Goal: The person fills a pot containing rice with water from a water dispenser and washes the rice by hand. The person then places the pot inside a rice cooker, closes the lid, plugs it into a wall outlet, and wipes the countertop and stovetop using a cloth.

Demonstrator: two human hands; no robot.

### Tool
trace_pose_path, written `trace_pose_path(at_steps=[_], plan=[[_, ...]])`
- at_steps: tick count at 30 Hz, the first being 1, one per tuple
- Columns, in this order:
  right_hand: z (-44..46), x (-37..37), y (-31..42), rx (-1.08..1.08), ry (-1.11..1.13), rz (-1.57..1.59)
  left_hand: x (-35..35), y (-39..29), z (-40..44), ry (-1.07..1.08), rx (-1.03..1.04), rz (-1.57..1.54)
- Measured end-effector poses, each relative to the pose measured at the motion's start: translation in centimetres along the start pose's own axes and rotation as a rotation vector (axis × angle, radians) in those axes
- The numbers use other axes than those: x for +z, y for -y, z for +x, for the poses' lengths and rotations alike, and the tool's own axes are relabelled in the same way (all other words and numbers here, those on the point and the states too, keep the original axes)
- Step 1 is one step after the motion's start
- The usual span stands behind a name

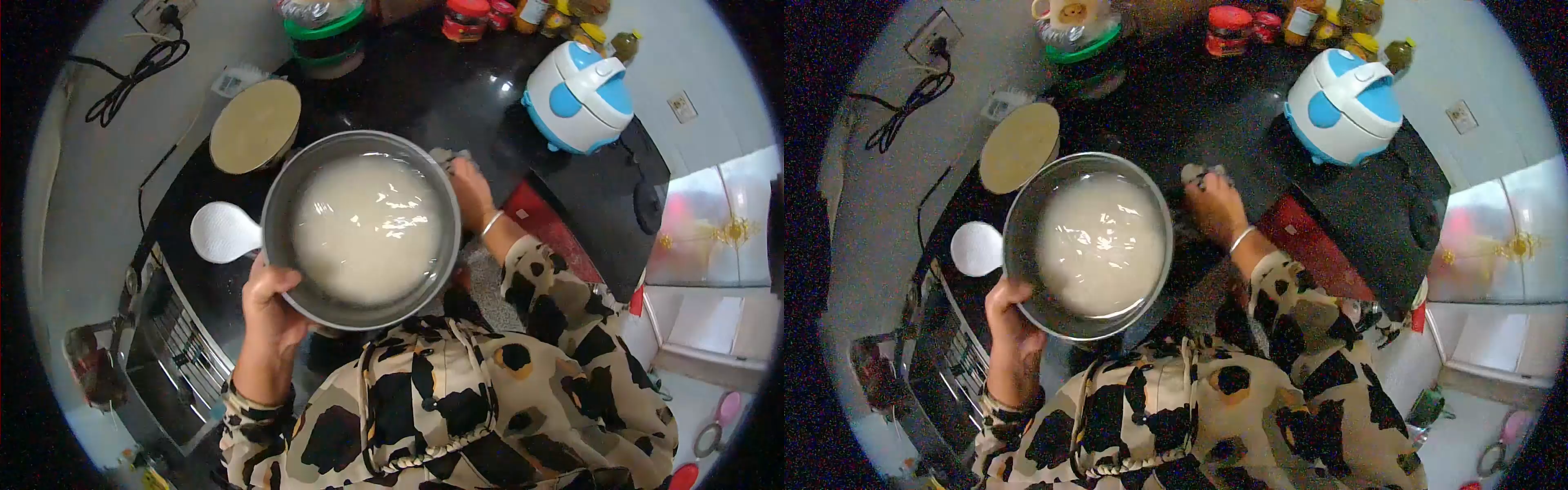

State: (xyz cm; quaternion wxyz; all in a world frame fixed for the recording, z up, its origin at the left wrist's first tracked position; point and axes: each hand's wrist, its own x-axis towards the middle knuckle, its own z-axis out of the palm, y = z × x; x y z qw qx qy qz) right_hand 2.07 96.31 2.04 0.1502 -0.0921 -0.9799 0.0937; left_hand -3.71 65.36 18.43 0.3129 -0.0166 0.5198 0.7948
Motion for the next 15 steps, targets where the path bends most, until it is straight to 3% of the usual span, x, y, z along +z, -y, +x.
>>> trace_pose_path(at_steps=[2, 5, 7, 8, 15], plan=[[1.2, -0.8, -1.5, 0.067, -0.017, 0.038, 1.5, 0.6, 0.8, 0.068, -0.057, -0.043], [2.3, -1.7, -3.9, 0.157, 0.017, -0.143, 4.3, 1.9, 2.3, 0.111, -0.075, -0.138], [1.8, -2.8, -4.0, 0.149, 0.000, 0.194, 6.1, 2.6, 3.2, 0.119, -0.084, -0.125], [0.9, 2.0, -6.7, 0.189, -0.013, 0.972, 6.8, 3.2, 3.3, 0.131, -0.085, -0.112], [-3.1, -7.3, -9.1, -0.120, 0.099, 0.971, 13.6, 6.4, 6.0, 0.059, -0.201, -0.191]])
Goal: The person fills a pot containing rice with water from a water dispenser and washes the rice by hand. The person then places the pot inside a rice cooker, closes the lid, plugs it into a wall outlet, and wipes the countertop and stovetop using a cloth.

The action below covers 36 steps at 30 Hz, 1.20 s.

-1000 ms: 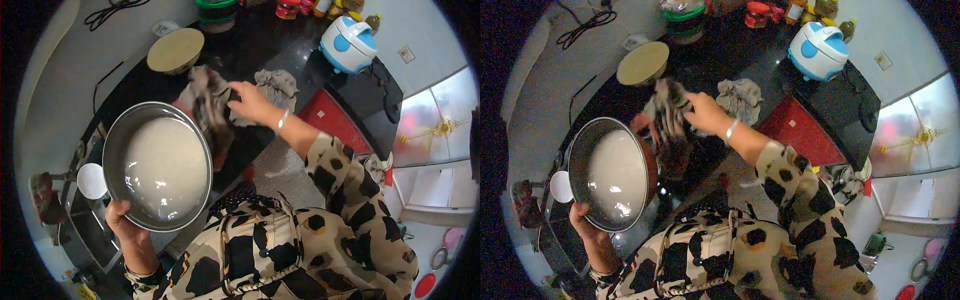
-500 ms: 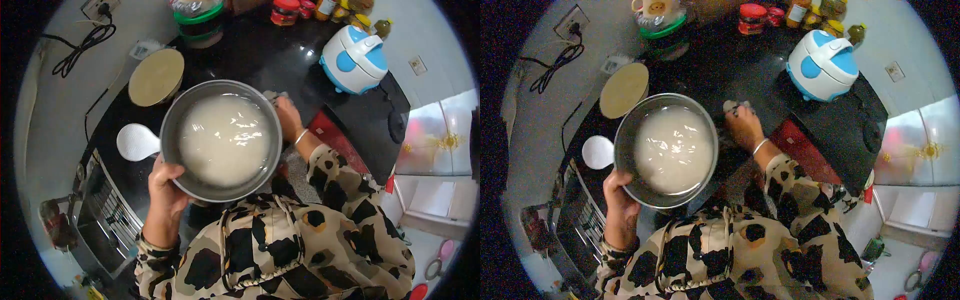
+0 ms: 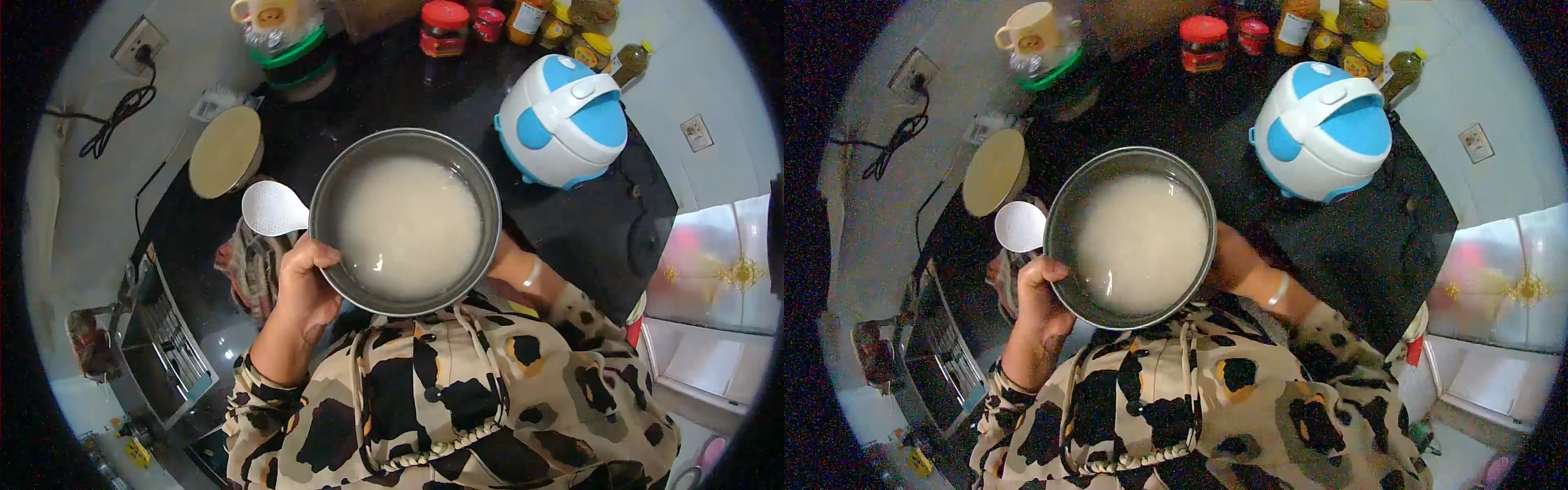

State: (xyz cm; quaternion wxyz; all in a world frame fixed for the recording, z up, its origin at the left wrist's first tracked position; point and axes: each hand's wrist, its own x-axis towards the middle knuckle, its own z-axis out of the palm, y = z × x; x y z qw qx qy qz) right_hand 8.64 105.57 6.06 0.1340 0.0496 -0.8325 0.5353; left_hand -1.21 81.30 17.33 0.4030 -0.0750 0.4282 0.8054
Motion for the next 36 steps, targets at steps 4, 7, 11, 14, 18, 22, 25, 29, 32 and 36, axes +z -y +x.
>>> trace_pose_path(at_steps=[4, 7, 11, 14, 18, 22, 25, 29, 32, 36], plan=[[-2.7, -12.9, 5.6, -0.107, -0.199, -0.516, 4.5, 0.9, 1.5, 0.016, 0.013, 0.050], [-1.8, -21.1, 7.8, -0.178, -0.349, -0.612, 7.1, 1.6, 2.3, -0.002, 0.020, 0.082], [2.2, -26.2, 9.5, -0.105, -0.350, -0.701, 8.8, 2.9, 3.6, -0.012, 0.089, 0.097], [5.0, -27.6, 8.7, -0.189, -0.146, -0.748, 9.9, 3.3, 3.7, -0.025, 0.119, 0.116], [7.7, -28.0, 8.5, -0.232, 0.102, -0.948, 12.0, 3.8, 3.4, -0.053, 0.147, 0.083], [10.3, -28.5, 8.4, -0.243, 0.336, -1.148, 12.3, 4.5, 3.1, -0.087, 0.141, 0.110], [12.6, -28.9, 9.0, -0.225, 0.432, -1.171, 12.7, 4.8, 2.5, -0.120, 0.136, 0.095], [14.0, -33.6, 8.6, -0.296, 0.408, -0.945, 12.8, 5.1, 2.0, -0.175, 0.140, 0.081], [13.6, -38.9, 8.1, -0.161, 0.293, -0.685, 12.3, 5.2, 1.9, -0.204, 0.130, 0.056], [11.4, -44.3, 8.1, 0.212, 0.102, -0.408, 13.0, 4.9, 2.5, -0.176, 0.158, 0.065]])
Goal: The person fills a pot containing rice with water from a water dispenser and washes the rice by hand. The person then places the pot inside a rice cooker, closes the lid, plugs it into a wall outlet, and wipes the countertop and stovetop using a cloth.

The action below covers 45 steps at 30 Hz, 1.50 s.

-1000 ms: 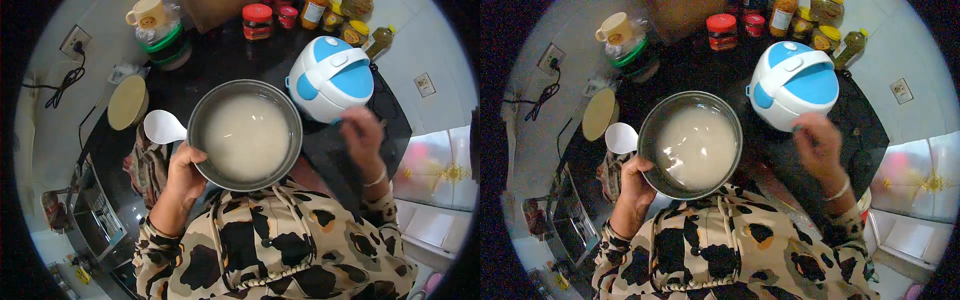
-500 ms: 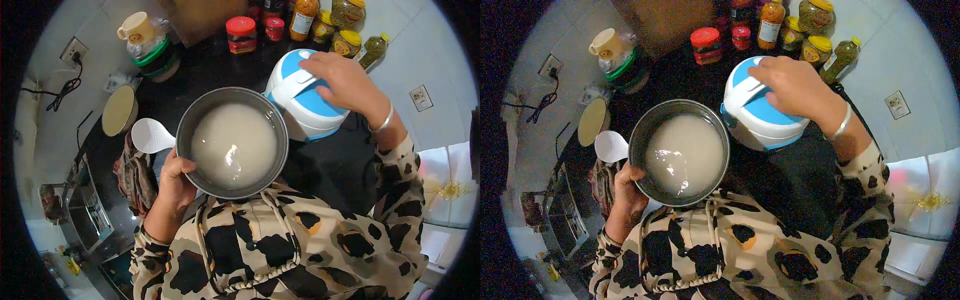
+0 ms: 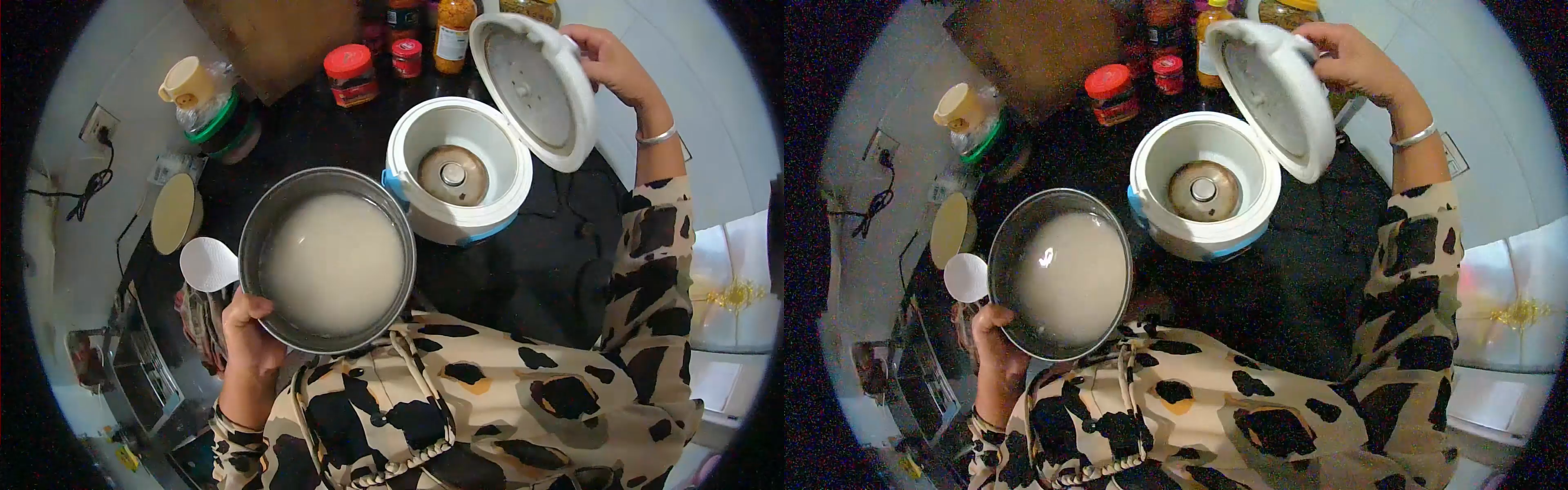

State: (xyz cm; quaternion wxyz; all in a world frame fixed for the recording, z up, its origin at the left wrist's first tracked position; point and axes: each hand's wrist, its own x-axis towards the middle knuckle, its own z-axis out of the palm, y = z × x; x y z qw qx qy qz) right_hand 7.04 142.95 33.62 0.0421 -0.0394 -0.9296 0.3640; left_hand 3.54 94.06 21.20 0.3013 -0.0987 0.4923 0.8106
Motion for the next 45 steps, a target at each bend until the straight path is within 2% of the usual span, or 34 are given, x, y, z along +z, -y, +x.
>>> trace_pose_path(at_steps=[1, 3, 4, 6, 7, 8, 10, 12, 14, 16, 18, 22, 24, 28, 31, 32, 35, 38, 44, 45], plan=[[-0.4, -0.6, -1.7, 0.002, -0.009, 0.004, 0.1, 0.1, 0.3, -0.018, 0.028, 0.006], [-0.4, -0.5, -5.5, -0.085, -0.214, 0.080, 0.9, 0.1, 0.8, -0.034, 0.059, 0.024], [-0.9, -0.3, -6.4, -0.084, -0.222, 0.086, 1.9, -0.1, 0.9, -0.041, 0.061, 0.025], [-1.9, 0.0, -6.5, 0.067, -0.330, 0.324, 3.8, -1.1, 1.2, -0.048, 0.058, 0.026], [-2.5, 0.4, -6.7, 0.033, -0.386, 0.321, 4.6, -1.4, 1.3, 0.003, 0.041, 0.029], [-3.3, 0.3, -6.4, 0.033, -0.390, 0.321, 5.2, -1.7, 1.7, 0.053, 0.024, 0.030], [-5.3, 0.2, -4.5, 0.005, -0.740, 0.357, 6.0, -2.0, 2.7, 0.110, 0.013, 0.025], [-7.9, 1.4, 0.5, -0.138, -0.883, 0.312, 8.1, -2.9, 3.4, 0.249, -0.066, -0.013], [-10.7, 4.8, 5.2, -0.161, -0.592, 0.343, 9.6, -3.2, 4.6, 0.274, -0.075, -0.006], [-10.9, 9.6, 5.3, -0.147, -0.367, 0.361, 10.8, -3.0, 6.0, 0.320, -0.090, 0.035], [-9.9, 11.8, 6.1, 0.093, -0.276, 0.618, 12.6, -3.1, 6.6, 0.365, -0.117, 0.052], [-8.6, 12.1, 5.0, 0.134, -0.288, 0.805, 15.2, -2.3, 8.6, 0.476, -0.163, 0.077], [-8.1, 12.5, 5.8, 0.068, -0.348, 0.520, 16.0, -1.9, 9.2, 0.417, -0.152, 0.210], [-7.9, 12.3, 4.9, 0.181, -0.358, 0.556, 18.0, -1.3, 10.7, 0.378, -0.079, 0.304], [-7.6, 13.0, 4.1, 0.205, -0.408, 0.611, 17.6, -1.6, 13.9, 0.475, 0.018, 0.771], [-7.4, 13.3, 3.7, 0.205, -0.437, 0.648, 17.7, -1.6, 14.5, 0.475, 0.016, 0.772], [-7.1, 13.8, 2.8, 0.226, -0.482, 0.668, 17.9, -1.7, 16.5, 0.507, 0.312, 1.113], [-6.9, 14.5, 1.6, 0.268, -0.514, 0.692, 17.1, -0.3, 19.1, 0.540, 0.365, 1.196], [-6.9, 15.7, 0.4, 0.352, -0.492, 0.764, 18.1, -1.3, 18.6, 0.587, 0.245, 1.267], [-6.8, 16.0, 0.4, 0.371, -0.506, 0.773, 18.6, -2.0, 18.1, 0.584, 0.132, 1.281]])
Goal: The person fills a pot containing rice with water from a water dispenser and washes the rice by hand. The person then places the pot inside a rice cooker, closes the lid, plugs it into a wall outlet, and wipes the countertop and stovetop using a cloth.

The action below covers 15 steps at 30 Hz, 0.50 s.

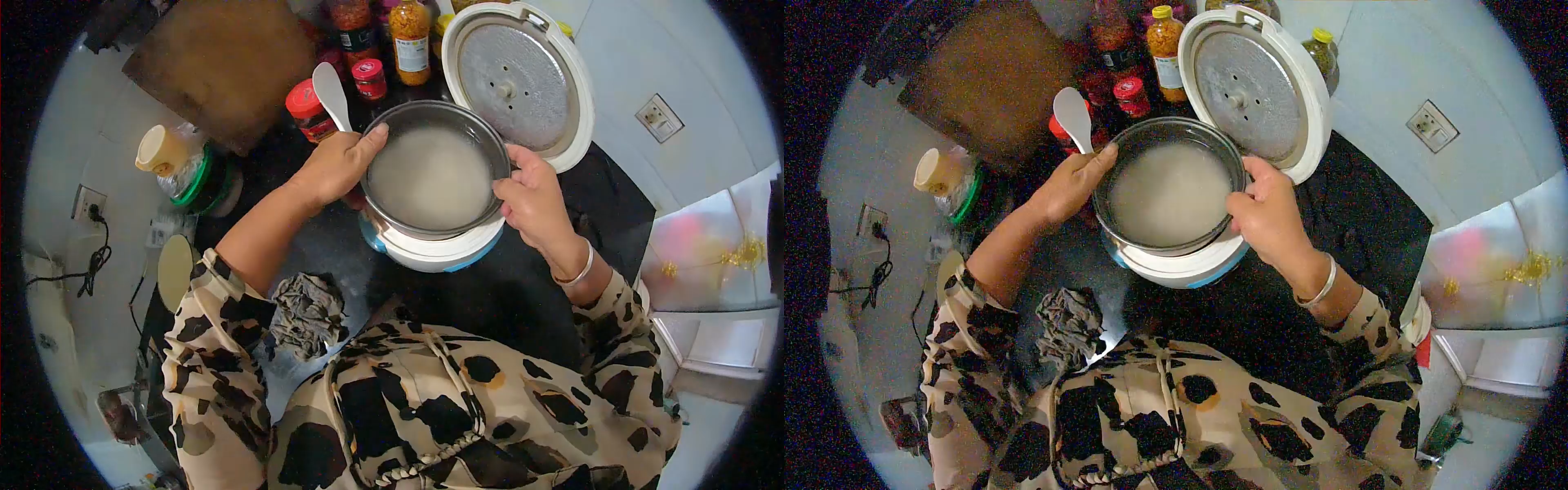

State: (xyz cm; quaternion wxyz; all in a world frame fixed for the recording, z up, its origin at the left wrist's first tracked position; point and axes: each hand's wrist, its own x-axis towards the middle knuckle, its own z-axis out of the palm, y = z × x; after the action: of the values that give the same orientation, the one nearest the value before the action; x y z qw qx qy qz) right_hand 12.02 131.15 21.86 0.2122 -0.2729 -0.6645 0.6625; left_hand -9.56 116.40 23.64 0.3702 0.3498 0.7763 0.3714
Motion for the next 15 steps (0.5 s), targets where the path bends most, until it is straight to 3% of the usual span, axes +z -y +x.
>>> trace_pose_path(at_steps=[4, 10, 13, 15], plan=[[0.2, -0.1, -0.7, 0.020, -0.018, -0.015, 0.0, -0.2, 0.4, 0.038, -0.084, 0.021], [0.1, 0.3, -0.8, 0.075, -0.020, -0.039, -0.4, -0.6, 1.5, 0.088, -0.074, 0.357], [0.0, 0.4, -0.9, 0.026, -0.018, -0.092, -0.3, 0.3, 2.0, 0.096, -0.038, 0.592], [0.2, 0.1, -0.6, 0.039, 0.021, -0.170, -0.2, 1.0, 2.2, 0.070, 0.110, 0.734]])
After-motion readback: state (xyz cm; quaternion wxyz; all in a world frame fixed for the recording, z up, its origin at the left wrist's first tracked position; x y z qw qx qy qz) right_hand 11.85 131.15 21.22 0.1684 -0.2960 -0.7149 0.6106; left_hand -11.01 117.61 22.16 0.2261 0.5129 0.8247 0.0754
